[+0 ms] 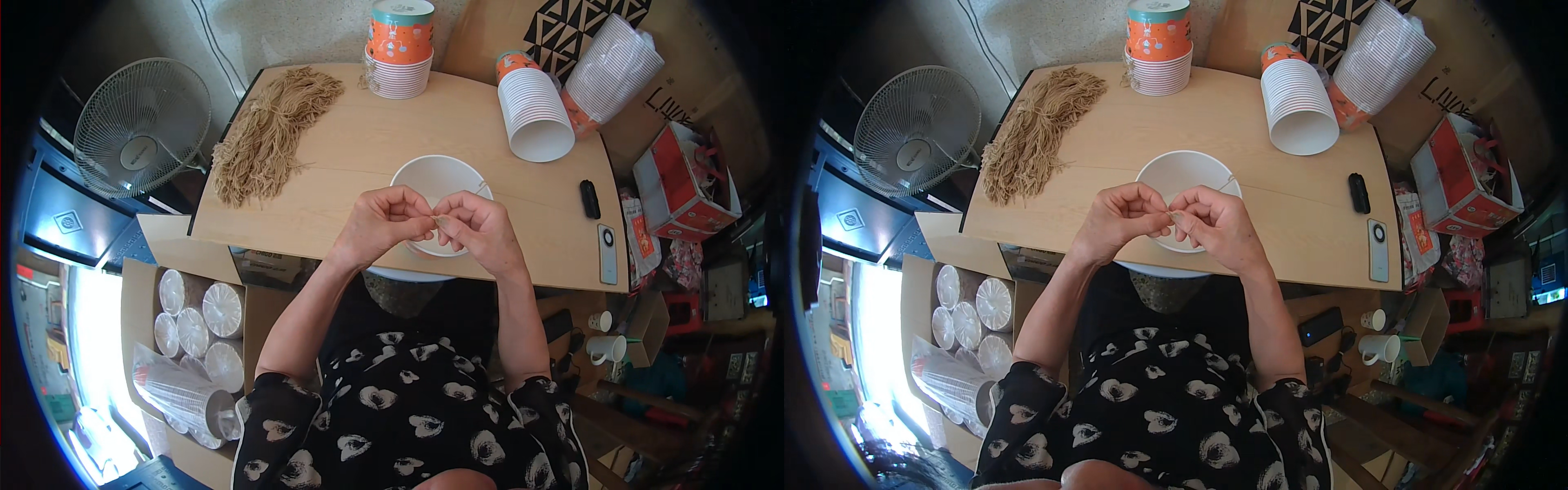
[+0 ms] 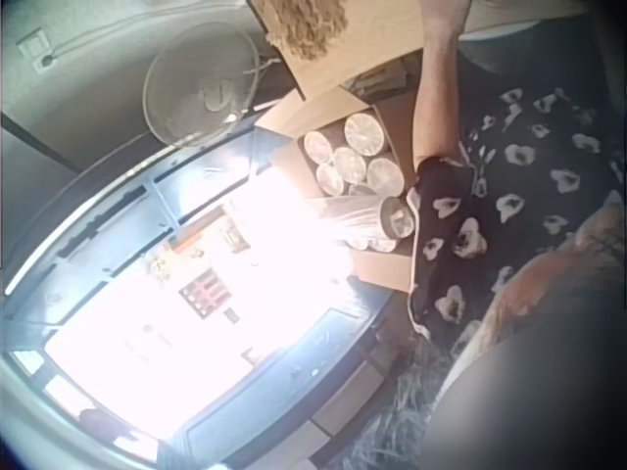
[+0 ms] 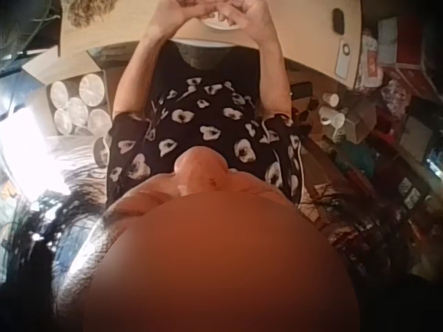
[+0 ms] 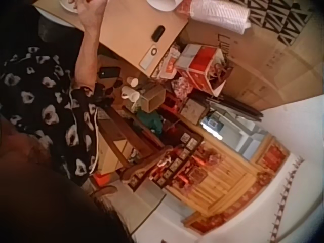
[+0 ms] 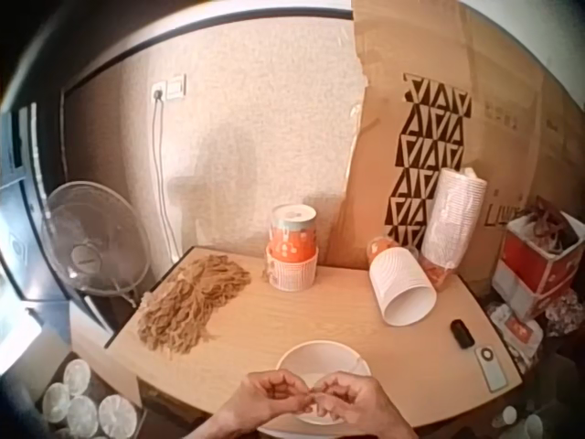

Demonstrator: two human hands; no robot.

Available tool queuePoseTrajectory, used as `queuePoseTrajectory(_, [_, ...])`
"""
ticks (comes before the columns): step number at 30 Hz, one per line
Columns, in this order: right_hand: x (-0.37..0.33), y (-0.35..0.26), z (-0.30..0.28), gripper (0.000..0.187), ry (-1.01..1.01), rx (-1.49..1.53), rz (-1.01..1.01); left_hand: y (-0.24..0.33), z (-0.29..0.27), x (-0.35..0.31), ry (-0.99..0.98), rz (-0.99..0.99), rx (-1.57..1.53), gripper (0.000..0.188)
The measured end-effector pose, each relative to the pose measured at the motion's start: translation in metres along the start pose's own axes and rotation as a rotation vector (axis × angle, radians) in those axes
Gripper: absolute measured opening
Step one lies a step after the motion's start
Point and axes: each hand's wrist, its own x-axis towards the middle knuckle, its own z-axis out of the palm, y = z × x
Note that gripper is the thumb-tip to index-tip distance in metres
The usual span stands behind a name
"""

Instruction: Threading thin string through pre-punched holes in paper bowls for assembly or packaging.

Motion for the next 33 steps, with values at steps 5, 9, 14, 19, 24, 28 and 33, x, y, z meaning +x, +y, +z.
queuePoseTrajectory(5, [0.001,0.001,-0.003,0.009,-0.009,-0.027,-0.007,0.004,0.002,0.0,-0.015,0.041,0.055,0.01])
queuePoseTrajectory(9, [0.001,0.006,-0.005,0.009,-0.031,0.061,-0.043,0.004,0.001,-0.002,0.001,0.039,0.027,0.01])
queuePoseTrajectory(14, [-0.003,0.005,-0.006,0.013,0.028,0.105,-0.039,0.006,0.004,-0.002,0.004,0.019,0.007,0.01])
queuePoseTrajectory(19, [0.001,-0.003,0.001,0.013,0.036,0.062,-0.006,0.003,0.001,-0.002,-0.001,0.017,0.007,0.01])
queuePoseTrajectory(24, [0.003,0.003,-0.007,0.012,-0.001,0.015,-0.025,0.003,0.003,0.001,0.001,0.039,0.032,0.011])
queuePoseTrajectory(28, [0.0,0.005,-0.007,0.014,0.062,0.057,0.004,0.002,0.001,0.001,0.009,0.031,0.016,0.011])
queuePoseTrajectory(33, [-0.001,-0.002,-0.005,0.017,0.104,0.085,0.045,0.002,0.002,-0.001,0.006,0.023,0.007,0.011])
